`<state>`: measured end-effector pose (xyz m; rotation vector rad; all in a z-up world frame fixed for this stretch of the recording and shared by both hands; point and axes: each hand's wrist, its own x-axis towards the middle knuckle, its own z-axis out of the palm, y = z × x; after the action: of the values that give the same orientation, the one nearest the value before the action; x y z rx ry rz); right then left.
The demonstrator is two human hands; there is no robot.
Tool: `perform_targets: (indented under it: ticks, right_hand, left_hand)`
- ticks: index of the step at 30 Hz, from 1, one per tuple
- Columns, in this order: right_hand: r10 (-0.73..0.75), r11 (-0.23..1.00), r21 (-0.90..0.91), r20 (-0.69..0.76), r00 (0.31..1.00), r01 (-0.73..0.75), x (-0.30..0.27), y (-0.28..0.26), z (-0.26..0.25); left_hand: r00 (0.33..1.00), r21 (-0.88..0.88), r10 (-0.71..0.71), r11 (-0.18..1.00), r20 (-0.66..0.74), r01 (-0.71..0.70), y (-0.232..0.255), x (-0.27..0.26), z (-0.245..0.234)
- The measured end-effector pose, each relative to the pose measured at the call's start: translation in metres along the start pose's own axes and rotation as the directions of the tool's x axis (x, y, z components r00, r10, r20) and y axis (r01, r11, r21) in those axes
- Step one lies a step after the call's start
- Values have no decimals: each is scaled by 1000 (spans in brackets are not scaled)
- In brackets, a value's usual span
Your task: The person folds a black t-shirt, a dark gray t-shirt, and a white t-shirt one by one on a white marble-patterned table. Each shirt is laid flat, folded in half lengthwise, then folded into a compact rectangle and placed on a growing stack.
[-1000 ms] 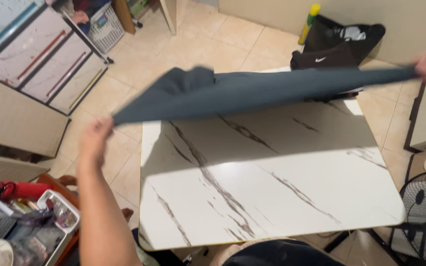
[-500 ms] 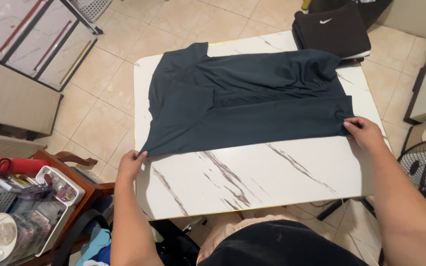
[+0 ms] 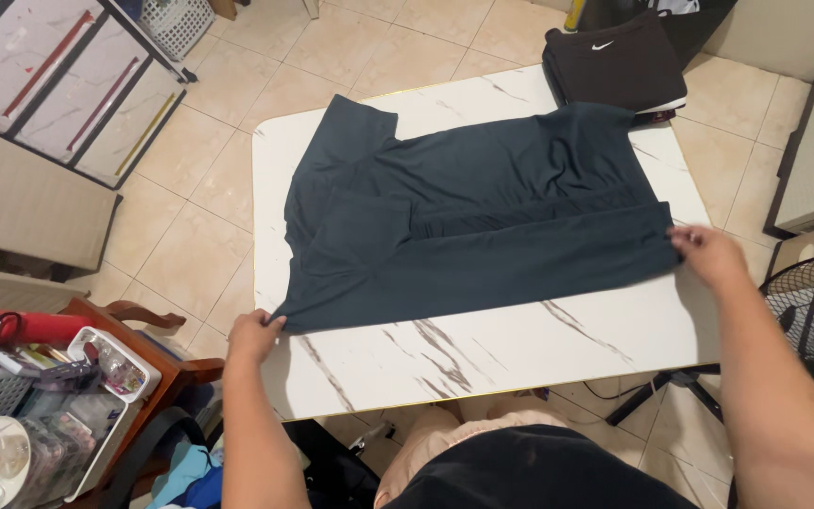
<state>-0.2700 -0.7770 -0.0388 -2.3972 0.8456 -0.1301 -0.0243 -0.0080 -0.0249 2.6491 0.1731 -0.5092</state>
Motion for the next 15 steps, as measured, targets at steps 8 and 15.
perform_targets:
  ticks: [8, 15]
  right_hand:
    - [25, 979, 205, -144, 989, 5, 26, -51, -61]
    - [54, 976, -215, 38, 998, -45, -18, 10, -1]
  left_hand:
    - [999, -69, 0, 998, -51, -4, -16, -10, -5]
    - [999, -19, -10, 1000, -50, 9, -25, -23, 16]
